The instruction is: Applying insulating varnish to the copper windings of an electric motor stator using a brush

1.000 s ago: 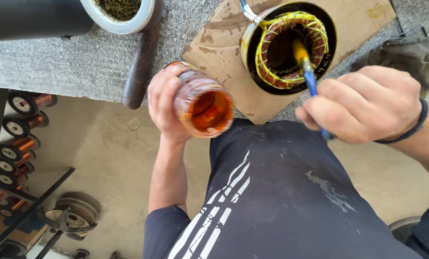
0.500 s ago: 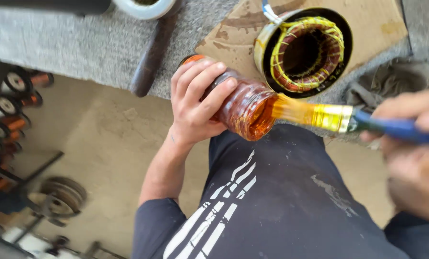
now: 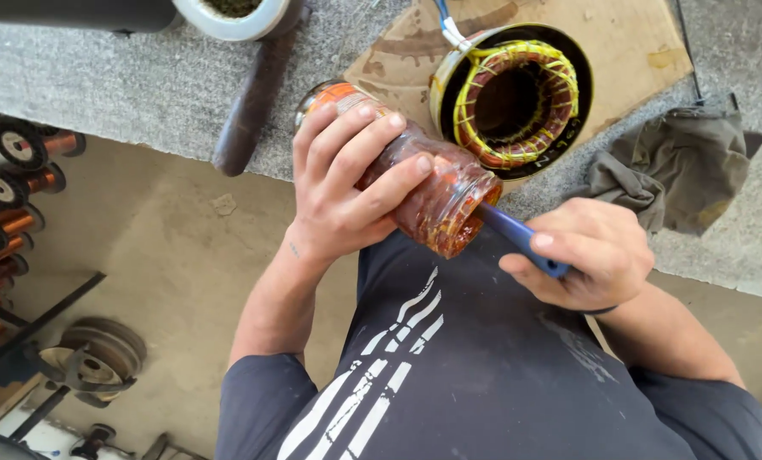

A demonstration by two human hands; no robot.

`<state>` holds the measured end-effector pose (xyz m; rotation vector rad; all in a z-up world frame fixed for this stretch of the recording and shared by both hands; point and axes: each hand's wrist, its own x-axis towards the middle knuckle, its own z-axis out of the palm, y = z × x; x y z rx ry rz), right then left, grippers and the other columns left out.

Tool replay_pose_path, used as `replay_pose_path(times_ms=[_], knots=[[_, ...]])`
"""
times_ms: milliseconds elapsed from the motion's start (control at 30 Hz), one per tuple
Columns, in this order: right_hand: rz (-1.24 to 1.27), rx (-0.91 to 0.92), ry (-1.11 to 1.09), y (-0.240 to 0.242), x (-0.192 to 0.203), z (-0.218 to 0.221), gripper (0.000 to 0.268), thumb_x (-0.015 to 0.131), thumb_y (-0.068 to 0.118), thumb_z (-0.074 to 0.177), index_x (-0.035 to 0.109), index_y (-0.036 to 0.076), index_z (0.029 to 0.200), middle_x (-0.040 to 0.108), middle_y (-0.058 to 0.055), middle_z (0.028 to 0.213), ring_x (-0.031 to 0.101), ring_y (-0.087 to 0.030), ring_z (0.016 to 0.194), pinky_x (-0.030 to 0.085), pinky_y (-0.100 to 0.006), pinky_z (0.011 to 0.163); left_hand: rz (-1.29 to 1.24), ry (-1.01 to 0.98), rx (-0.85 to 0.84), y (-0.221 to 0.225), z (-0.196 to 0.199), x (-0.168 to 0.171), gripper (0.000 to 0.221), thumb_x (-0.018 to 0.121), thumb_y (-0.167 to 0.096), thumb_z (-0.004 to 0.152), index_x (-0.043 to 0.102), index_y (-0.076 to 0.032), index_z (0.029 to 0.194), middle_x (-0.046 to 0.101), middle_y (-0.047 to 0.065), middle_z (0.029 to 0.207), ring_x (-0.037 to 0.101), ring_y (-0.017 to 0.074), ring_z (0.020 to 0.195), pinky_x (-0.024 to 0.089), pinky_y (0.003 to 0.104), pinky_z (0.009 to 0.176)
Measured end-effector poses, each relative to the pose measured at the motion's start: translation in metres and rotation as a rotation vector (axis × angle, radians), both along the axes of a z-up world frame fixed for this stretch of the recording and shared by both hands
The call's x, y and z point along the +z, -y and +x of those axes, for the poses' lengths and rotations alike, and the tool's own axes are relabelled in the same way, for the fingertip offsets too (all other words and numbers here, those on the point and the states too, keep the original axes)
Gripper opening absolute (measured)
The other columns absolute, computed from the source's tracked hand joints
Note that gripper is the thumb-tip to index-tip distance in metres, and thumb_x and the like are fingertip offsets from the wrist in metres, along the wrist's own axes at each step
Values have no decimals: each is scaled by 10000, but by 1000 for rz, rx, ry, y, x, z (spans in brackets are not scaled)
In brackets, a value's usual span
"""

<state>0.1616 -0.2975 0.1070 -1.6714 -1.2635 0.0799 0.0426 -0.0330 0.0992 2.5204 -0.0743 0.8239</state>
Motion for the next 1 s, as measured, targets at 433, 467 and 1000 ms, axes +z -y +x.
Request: replay_pose_path(times_ms=[433,467,1000], knots=[[85,87,10,-23,22,18,280,771,224,953,695,-13,1082,603,-67,705,489,-171,515,399,-325,483,-54,-18,23,12,1,-1,213,632,-290,1066,603,-207,1260,647,136,1289,642,358,1173,467,555,1097],[186,127,-23,-20,21,20,270,739,213,942,667,-32,1027,602,-73,702,497,-169,502,407,-311,457,-58,-16,32,13,1,-1,204,610,-282,1069,608,-199,1255,645,144,1288,640,364,1171,470,561,1092],[321,60,-350,31,-3,41,439,666,-87,751,349,113,980,374,-20,524,239,-148,435,150,-403,485,-86,-94,186,7,4,-10,372,646,-338,1000,620,-79,1266,621,167,1311,644,372,1181,498,550,1076]])
